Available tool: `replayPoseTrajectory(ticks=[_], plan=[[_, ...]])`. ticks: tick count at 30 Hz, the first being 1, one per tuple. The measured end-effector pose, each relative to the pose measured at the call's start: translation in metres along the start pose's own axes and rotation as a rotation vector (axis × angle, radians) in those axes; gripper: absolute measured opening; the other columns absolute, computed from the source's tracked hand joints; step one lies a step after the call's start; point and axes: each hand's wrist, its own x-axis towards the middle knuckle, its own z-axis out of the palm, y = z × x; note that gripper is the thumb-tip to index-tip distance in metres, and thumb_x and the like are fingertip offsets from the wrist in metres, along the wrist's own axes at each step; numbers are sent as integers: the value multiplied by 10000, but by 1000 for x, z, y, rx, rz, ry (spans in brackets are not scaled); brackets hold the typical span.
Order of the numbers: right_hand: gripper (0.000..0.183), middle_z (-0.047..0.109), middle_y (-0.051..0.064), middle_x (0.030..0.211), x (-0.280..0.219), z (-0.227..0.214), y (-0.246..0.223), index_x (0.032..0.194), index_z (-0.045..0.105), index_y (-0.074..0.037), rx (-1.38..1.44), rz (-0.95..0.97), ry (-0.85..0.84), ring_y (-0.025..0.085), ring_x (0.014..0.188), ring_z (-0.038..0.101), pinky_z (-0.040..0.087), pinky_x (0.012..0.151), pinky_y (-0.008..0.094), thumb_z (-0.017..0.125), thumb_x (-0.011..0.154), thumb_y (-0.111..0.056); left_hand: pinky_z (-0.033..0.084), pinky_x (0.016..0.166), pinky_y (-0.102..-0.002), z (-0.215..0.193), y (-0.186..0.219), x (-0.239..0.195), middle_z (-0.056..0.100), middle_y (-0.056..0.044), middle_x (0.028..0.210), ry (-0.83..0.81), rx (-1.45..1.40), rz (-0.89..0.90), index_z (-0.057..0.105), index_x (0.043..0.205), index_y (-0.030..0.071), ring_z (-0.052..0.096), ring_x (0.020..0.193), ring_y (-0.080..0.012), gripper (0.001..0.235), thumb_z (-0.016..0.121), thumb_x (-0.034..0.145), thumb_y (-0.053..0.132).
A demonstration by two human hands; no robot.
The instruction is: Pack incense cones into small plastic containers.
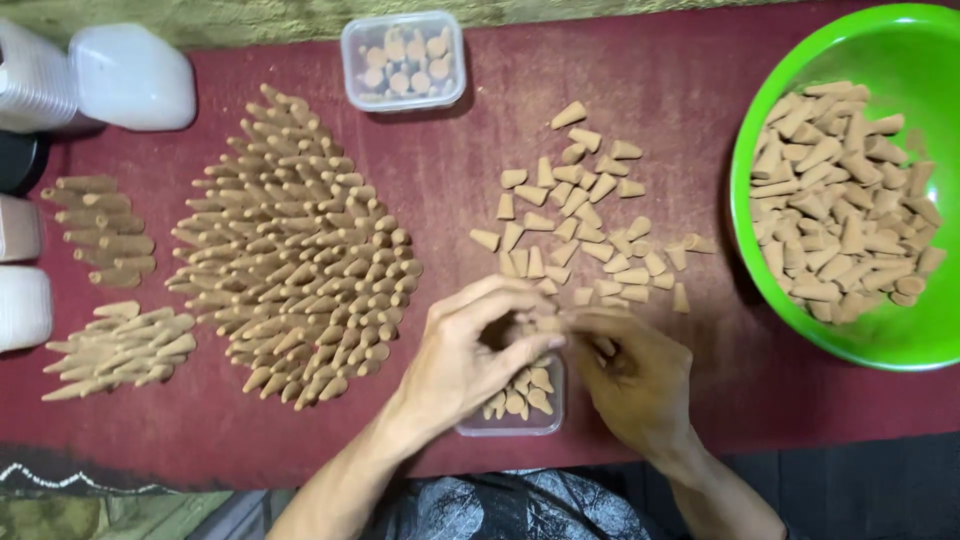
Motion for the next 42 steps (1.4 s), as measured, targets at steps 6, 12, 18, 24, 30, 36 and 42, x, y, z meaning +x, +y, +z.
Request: replayPoseTrajectory(ticks=[6,12,18,24,30,36,42], plan=[[273,786,67,1065,-14,18,-21,1130,743,-66,108,-112,-135,166,970,755,570,919,261,749,861,-17,624,896,-299,5,6,-45,770,-79,973,334,-16,-37,761,923,78,755,897,-159,172,866,800,136],[167,721,112,1034,-17,34,-28,1051,718,-9,48,-331,-94,228,939,727,583,897,313,755,894,-53,622,916,-288,-2,11,-72,738,-121,1046,351,78,29,751,987,12,762,954,-196,196,851,830,75],[155,742,115,1030,-20,45,-32,1017,701,0,62,-444,-148,262,938,692,564,888,355,769,879,-17,644,870,-330,-2,10,-89,737,-150,1019,393,156,46,740,967,-32,754,876,-249,103,779,871,-25],[133,721,57,1079,-19,50,-34,1046,700,-40,-7,-428,-173,237,941,639,516,897,355,742,921,-58,642,864,-347,0,-1,-96,727,-171,1017,402,191,61,725,974,-55,739,870,-285,77,734,907,-17],[164,741,51,1099,-21,50,-34,1065,715,-57,23,-418,-176,222,958,668,519,895,345,765,909,-73,650,842,-357,-4,9,-94,714,-191,998,391,212,93,707,958,-77,729,869,-310,64,719,908,-38],[130,748,41,1075,-17,52,-40,1052,696,-50,5,-424,-203,245,900,618,493,851,365,731,933,-87,631,831,-361,-5,10,-93,704,-193,1002,377,230,70,691,957,-73,715,857,-310,54,711,913,-48],[168,676,66,1148,-18,46,-39,1106,707,-60,-24,-358,-218,246,1003,609,505,923,347,722,940,-79,625,847,-362,-3,5,-91,705,-186,1009,324,209,44,689,973,-71,702,889,-307,67,705,927,-25]])
